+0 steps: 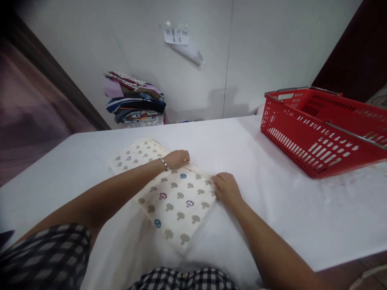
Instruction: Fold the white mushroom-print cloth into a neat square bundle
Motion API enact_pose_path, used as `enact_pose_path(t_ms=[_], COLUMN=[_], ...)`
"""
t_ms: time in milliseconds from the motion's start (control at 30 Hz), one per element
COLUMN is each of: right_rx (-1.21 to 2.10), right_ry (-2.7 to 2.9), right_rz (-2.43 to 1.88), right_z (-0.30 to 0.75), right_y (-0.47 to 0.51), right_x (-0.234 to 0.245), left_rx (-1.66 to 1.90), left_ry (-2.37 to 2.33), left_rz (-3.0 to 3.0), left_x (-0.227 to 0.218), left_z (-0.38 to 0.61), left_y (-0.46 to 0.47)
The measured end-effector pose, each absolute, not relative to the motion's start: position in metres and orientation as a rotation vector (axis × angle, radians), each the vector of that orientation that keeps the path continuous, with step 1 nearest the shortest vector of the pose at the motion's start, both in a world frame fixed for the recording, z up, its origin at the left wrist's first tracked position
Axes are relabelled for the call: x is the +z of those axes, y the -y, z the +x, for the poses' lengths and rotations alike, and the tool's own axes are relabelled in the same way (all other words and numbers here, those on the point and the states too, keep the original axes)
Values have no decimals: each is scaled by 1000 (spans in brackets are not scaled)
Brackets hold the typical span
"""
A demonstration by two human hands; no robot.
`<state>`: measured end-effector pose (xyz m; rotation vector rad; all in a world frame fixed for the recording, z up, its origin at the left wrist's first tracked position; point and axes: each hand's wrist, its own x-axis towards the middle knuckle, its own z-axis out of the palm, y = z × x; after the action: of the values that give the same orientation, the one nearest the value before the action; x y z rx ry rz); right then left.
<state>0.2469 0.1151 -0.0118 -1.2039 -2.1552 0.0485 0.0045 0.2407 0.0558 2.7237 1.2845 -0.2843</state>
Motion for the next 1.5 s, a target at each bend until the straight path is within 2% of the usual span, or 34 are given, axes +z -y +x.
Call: enact_pose_path(t_ms=[367, 667, 933, 1200, 1500], right_rx=[313, 174, 135, 201, 152], right_ry=[2020, 2113, 2184, 2108, 2034], right_rz=[-1447, -1191, -1123, -1136, -1356], right_z=[250, 247, 246, 246, 249], right_y=[-116, -118, -117, -118, -119], right_x=[-15, -13, -11, -12, -15], left_rx=[-97, -127, -301, -158, 35], left_ry=[-1433, -1409, -1126, -903, -1002], left_rz=[2384, 2472, 2590, 2585, 2424], left_x=[35, 36, 42, 32, 26], left_z=[2, 1, 22, 53, 65], left_y=[-245, -241, -232, -222, -219])
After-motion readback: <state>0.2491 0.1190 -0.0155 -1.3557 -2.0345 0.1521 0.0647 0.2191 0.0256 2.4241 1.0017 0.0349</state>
